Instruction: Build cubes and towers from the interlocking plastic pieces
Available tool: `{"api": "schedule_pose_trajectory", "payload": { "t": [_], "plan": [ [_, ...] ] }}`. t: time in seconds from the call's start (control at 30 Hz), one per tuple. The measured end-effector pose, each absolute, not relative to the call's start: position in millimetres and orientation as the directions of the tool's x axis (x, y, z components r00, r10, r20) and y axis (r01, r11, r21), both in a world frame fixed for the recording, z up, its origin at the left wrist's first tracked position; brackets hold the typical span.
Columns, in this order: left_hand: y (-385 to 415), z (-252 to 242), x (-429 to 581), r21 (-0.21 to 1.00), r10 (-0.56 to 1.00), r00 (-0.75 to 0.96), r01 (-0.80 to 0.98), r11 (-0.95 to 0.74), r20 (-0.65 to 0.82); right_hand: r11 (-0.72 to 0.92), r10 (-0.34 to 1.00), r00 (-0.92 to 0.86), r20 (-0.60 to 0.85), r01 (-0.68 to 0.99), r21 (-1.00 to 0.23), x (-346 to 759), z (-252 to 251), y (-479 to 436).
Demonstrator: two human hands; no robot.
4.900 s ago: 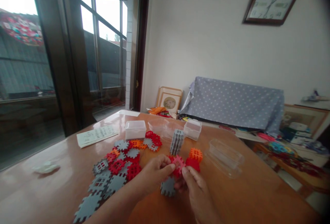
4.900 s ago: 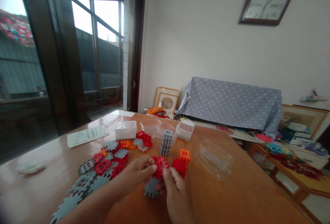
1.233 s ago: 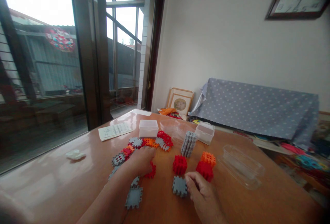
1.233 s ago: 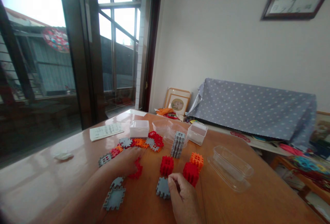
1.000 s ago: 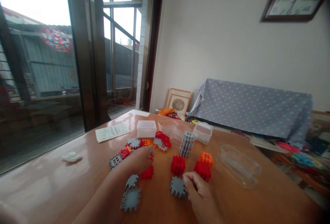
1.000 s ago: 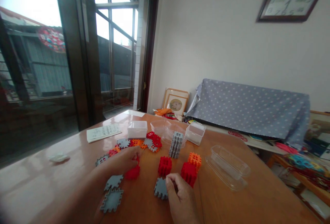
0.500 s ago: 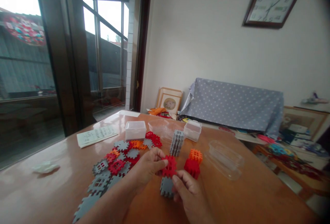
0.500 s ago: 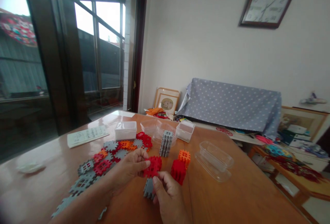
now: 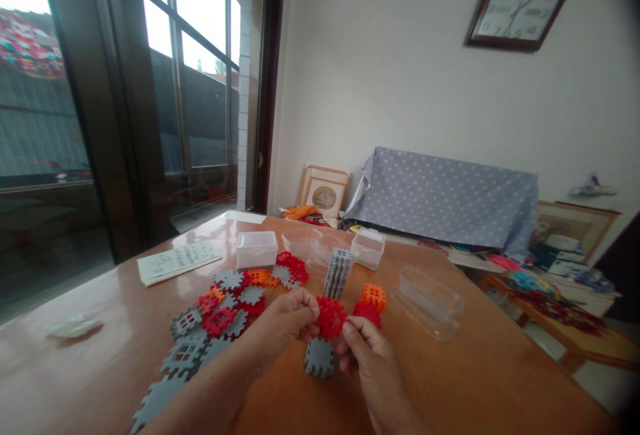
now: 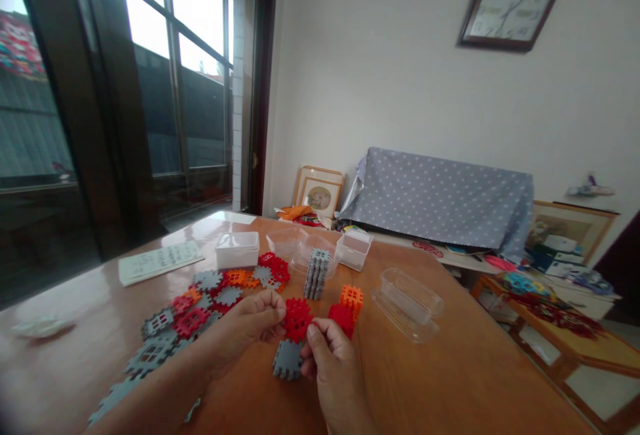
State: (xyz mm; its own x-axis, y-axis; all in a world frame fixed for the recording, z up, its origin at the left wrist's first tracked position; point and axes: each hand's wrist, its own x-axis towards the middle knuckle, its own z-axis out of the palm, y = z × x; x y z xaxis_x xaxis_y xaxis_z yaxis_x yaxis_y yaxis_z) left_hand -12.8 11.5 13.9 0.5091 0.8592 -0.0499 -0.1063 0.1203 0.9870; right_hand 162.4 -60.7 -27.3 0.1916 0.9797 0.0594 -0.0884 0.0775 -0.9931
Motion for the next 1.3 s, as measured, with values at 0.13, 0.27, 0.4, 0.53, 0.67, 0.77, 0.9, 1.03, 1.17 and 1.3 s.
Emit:
{"api": "schedule_pose_trajectory", "payload": {
  "t": [0.13,0.27,0.4,0.53,0.67,0.77,0.9,1.03,1.17,1.3],
  "plan": [
    [9,18,-13,0.942,0.832,0.536,-0.184,0.279,-0.142,0.154,0.966,0.212,0.150,-0.003,-0.988,161,-27,-61],
    [7,22,-15,0.890,0.781,0.615,-0.287,0.354,-0.112,0.229,0.956,0.189,0.226,0.007,-0.973,159,-25,-62],
    [6,21,-12,0.919,0.807,0.591,-0.313,0.241,-0.010,0.241,0.953,0.210,0.220,-0.077,-0.968,159,-24,-60],
    [5,16,-7,0.955,0.825,0.557,-0.285,0.086,0.092,0.229,0.957,0.215,0.197,-0.138,-0.964,161,-30,-58],
    [4,16,-4,0.951,0.813,0.563,-0.306,0.036,0.151,0.243,0.952,0.215,0.216,-0.106,-0.964,162,-35,-56],
    [3,17,-3,0.957,0.809,0.564,-0.291,0.008,0.165,0.248,0.950,0.219,0.224,-0.091,-0.964,162,-31,-56],
    [3,17,-3,0.985,0.819,0.561,-0.172,-0.029,0.123,0.229,0.947,0.246,0.208,-0.056,-0.972,165,-22,-58],
    [5,13,-2,0.997,0.825,0.560,-0.017,-0.080,0.076,0.143,0.956,0.269,0.118,-0.078,-0.987,169,-18,-58],
    [8,4,-1,0.977,0.814,0.558,0.023,-0.212,0.163,0.087,0.960,0.275,0.044,-0.147,-0.985,171,-21,-56],
    [7,-2,-4,0.919,0.811,0.533,0.145,-0.367,0.240,0.065,0.959,0.282,0.014,-0.175,-0.982,172,-21,-56]
  ]
}}
